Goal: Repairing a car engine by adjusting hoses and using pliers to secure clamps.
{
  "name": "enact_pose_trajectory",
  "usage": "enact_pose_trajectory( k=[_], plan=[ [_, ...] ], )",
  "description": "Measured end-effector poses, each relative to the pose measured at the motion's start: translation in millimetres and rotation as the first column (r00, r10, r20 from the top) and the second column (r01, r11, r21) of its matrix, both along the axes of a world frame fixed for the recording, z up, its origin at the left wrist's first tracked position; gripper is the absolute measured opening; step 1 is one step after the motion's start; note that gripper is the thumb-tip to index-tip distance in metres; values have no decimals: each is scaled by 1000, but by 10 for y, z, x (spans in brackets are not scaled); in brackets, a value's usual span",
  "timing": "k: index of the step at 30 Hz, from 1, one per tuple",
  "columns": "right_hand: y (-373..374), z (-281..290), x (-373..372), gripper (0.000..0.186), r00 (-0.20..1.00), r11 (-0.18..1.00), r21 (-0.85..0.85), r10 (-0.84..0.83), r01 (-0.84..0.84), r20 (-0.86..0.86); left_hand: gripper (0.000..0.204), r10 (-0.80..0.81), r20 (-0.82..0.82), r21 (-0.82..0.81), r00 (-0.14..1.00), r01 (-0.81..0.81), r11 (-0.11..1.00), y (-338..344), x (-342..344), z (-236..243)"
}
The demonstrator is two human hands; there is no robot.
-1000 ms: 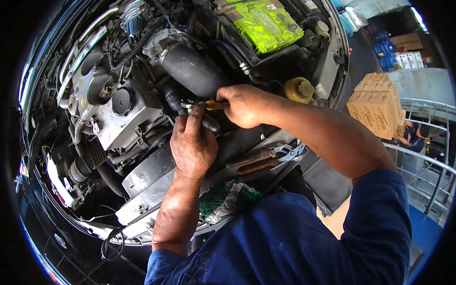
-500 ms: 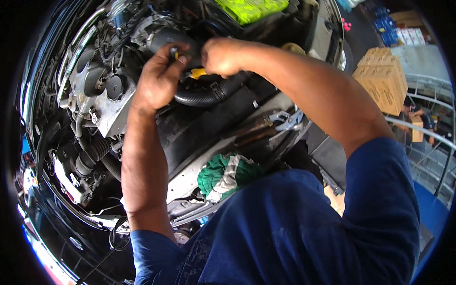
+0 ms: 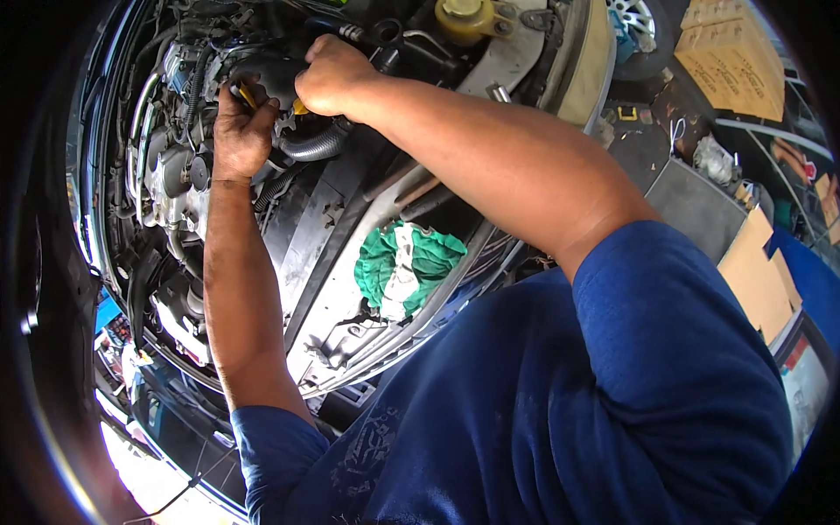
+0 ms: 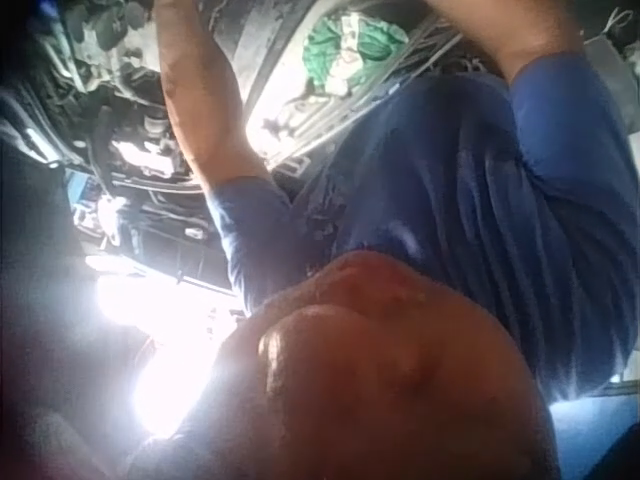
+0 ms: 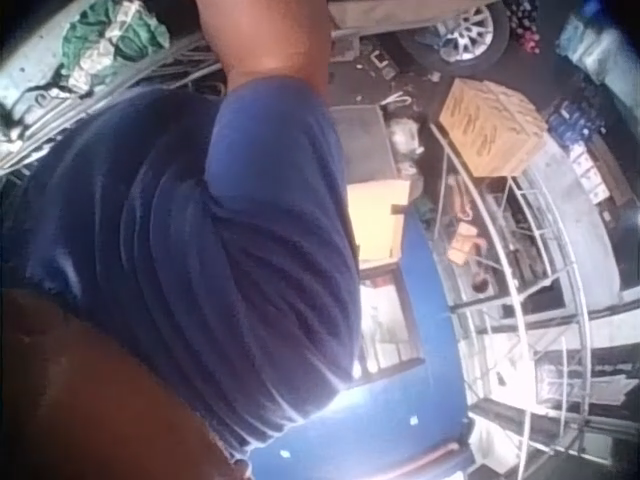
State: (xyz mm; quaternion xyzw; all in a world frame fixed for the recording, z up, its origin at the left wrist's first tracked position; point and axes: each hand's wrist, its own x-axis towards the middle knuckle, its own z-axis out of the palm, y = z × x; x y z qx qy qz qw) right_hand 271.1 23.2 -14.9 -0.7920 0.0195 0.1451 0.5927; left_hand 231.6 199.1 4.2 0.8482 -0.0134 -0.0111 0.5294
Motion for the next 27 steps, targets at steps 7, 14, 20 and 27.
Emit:
enact_pose_trajectory(
  k=[7, 14, 20, 27],
  plan=[
    [-189, -87, -145, 22, 933, 957, -236, 232, -168, 276, 16, -95, 412, 222, 906, 1, 975, -372, -334, -183],
    [-264, -52, -122, 19, 863, 942, -233, 317, -240, 393, 16, 153, 325, -183, 933, -97, 978, -239, -530, -83],
    [-356, 43, -131, 21, 872, 941, -246, 314, -232, 377, 21, 76, 97, -262, 992, -48, 964, -143, -410, 148],
    [-380, 9, -189, 25, 753, 827, -460, 519, -323, 405, 29, -236, 420, 395, 876, 58, 917, -391, -436, -63]
  ],
)
